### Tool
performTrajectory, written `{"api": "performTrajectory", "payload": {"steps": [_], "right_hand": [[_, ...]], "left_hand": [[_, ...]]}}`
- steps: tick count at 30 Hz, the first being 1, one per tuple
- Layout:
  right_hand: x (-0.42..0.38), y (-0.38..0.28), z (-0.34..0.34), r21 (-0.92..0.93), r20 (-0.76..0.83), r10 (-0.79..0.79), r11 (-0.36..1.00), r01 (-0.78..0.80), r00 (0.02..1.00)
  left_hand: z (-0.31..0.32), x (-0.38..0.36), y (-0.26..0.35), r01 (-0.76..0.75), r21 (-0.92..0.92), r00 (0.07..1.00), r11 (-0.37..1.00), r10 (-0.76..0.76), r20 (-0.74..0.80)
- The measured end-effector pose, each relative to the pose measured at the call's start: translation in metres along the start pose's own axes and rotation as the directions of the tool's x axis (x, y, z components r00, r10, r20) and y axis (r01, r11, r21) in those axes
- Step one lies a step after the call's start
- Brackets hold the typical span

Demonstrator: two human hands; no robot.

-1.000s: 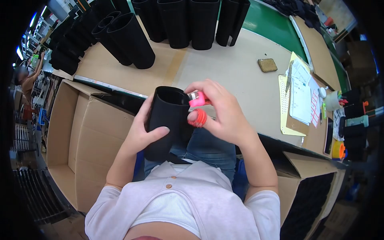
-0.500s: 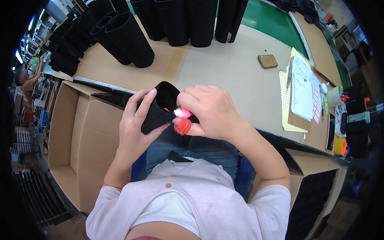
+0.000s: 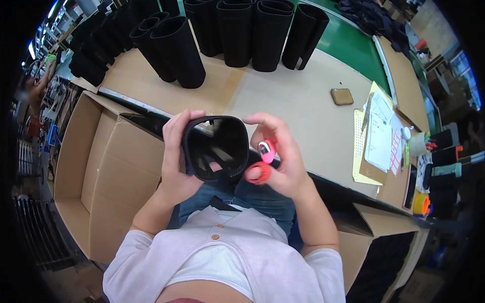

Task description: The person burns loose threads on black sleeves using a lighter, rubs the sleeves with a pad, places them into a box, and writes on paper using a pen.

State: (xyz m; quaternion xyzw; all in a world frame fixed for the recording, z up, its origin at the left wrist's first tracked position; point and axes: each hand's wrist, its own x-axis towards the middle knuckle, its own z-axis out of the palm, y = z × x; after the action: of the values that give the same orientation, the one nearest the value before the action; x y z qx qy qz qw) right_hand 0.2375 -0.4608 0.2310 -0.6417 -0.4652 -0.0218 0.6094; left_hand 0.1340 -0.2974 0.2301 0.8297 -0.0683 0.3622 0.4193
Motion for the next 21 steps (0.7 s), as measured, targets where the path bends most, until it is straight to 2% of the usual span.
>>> {"api": "performTrajectory", "payload": {"steps": [2,3,5,7,8,10,12,13,17,18,21], "right_hand": [[-0.009,-0.008,0.007,0.297,-0.113,0.202,0.941,-0.161,0.973],[-0.009,-0.009,0.002,0.289,-0.128,0.199,0.945,-0.156,0.972],[-0.004,-0.013,-0.013,0.0,-0.028,0.022,1.0,-0.022,0.999],[-0.001,-0.016,-0.021,-0.259,0.14,-0.11,0.955,0.144,0.984],[-0.003,-0.016,-0.02,-0.257,0.144,-0.111,0.955,0.145,0.983],[-0.011,-0.009,-0.011,-0.237,0.051,-0.071,0.968,0.081,0.996],[-0.019,-0.004,-0.001,-0.21,-0.04,-0.027,0.978,0.018,0.999],[-0.022,-0.003,0.005,-0.207,-0.035,-0.029,0.978,0.021,0.999],[-0.032,-0.005,0.036,0.198,-0.274,0.248,0.96,-0.198,0.929],[-0.035,-0.005,0.038,0.199,-0.279,0.251,0.959,-0.2,0.927],[-0.04,-0.006,0.04,0.363,-0.253,0.38,0.89,-0.277,0.89]], "left_hand": [[0.005,0.004,0.008,0.121,-0.196,0.993,0.973,-0.121,0.01],[0.004,0.007,0.008,0.111,-0.204,0.994,0.973,-0.109,0.02],[-0.001,0.014,0.004,0.175,-0.321,0.98,0.931,-0.134,0.145],[-0.005,0.015,0.003,0.26,-0.415,0.952,0.872,-0.161,0.258],[-0.005,0.013,0.003,0.261,-0.415,0.953,0.872,-0.164,0.255],[-0.002,0.009,-0.001,0.104,-0.184,0.993,0.977,-0.094,0.067],[0.002,0.004,-0.005,-0.016,0.087,0.995,0.996,0.024,-0.096],[0.006,0.002,-0.005,-0.014,0.091,0.995,0.996,0.023,-0.1],[0.027,-0.008,0.0,-0.131,0.29,0.96,0.948,0.195,-0.203],[0.03,-0.01,-0.001,-0.133,0.287,0.961,0.949,0.194,-0.198],[0.035,-0.017,-0.002,-0.069,0.323,0.974,0.944,0.134,-0.184]]}}
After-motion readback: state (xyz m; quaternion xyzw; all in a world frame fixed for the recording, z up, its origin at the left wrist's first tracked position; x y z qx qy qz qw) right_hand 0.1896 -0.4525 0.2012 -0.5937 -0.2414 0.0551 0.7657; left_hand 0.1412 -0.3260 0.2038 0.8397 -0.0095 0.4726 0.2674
